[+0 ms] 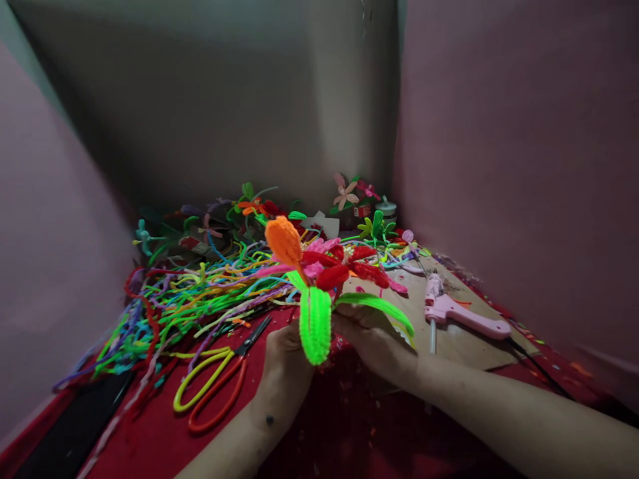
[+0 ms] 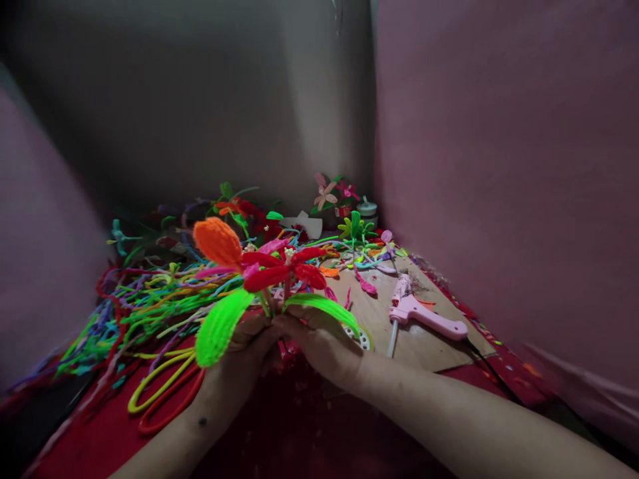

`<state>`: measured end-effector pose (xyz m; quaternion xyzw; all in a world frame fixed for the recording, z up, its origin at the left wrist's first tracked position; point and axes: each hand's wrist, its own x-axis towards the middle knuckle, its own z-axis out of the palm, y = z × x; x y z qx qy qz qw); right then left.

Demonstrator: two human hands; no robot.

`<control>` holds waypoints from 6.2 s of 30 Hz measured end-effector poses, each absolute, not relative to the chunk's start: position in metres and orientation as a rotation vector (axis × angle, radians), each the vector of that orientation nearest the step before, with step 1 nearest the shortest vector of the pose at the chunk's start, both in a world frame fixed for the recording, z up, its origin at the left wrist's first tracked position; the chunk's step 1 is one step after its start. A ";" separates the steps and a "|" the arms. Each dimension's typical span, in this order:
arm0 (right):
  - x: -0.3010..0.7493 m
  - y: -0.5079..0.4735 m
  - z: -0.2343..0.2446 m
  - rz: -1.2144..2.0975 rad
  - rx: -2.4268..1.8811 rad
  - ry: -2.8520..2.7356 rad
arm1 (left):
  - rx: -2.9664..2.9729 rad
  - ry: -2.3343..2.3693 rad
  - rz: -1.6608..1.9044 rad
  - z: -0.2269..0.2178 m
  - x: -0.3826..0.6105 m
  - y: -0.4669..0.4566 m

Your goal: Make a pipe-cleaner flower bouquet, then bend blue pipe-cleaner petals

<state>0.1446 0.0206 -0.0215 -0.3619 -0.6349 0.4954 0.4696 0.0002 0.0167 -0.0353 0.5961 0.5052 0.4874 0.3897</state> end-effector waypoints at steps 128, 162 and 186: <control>0.152 -0.002 -0.017 1.656 -0.533 -0.904 | 1.291 1.031 0.933 0.001 0.026 0.002; 0.210 0.001 -0.009 0.810 -1.147 -1.638 | 1.226 1.092 1.098 0.005 0.013 0.015; 0.167 0.025 -0.010 -0.032 -1.029 -2.138 | 1.227 1.119 1.079 0.003 0.002 0.029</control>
